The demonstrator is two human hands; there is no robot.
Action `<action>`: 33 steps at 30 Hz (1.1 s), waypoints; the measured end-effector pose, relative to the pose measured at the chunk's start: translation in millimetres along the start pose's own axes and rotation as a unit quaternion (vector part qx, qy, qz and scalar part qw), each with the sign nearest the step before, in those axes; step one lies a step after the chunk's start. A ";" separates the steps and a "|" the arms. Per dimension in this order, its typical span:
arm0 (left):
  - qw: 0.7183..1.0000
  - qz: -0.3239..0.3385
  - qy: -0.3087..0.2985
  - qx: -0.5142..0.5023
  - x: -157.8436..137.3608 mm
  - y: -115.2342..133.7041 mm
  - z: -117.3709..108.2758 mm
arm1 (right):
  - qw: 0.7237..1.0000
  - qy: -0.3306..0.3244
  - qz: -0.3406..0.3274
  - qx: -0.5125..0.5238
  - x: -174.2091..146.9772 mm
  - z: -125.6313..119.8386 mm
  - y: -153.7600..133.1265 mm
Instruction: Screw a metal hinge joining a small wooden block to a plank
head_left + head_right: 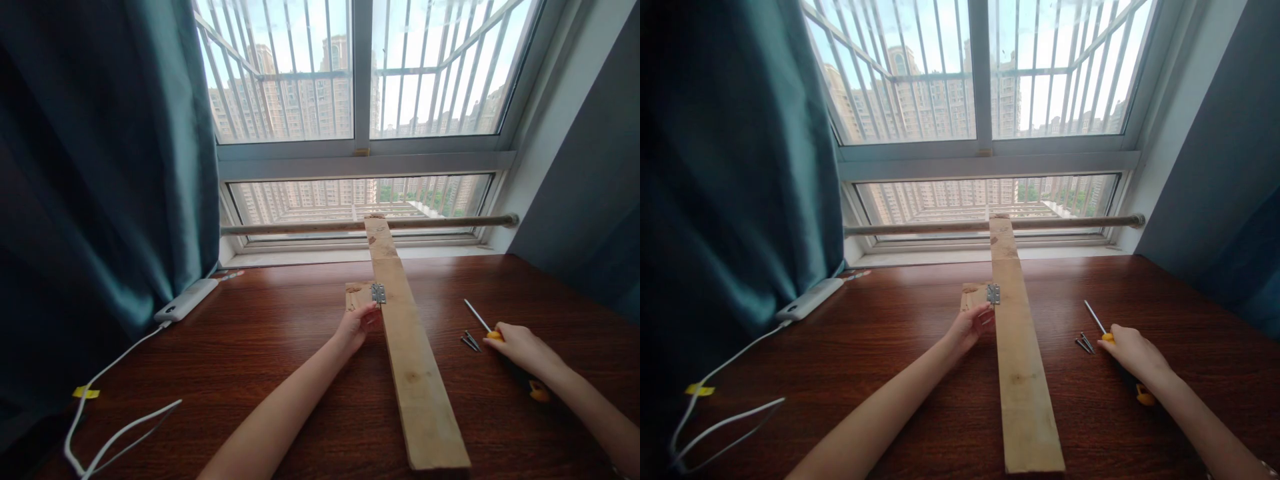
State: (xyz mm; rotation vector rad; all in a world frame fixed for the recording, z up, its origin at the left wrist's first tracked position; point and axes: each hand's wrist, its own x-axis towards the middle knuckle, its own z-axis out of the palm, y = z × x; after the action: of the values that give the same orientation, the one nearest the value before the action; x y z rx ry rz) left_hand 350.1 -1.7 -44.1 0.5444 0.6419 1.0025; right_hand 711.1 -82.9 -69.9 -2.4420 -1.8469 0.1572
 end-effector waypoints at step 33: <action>0.999 0.034 0.001 0.021 -3.9 7.6 -2.8 | 0.882 0.241 -0.405 -0.013 -17.9 -42.1 -257.0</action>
State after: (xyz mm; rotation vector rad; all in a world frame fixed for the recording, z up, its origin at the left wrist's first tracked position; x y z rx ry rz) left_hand 342.2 -1.4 -39.9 0.6058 0.6514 1.0550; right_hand 466.4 -30.1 3.9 -1.3240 -2.3757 -0.4765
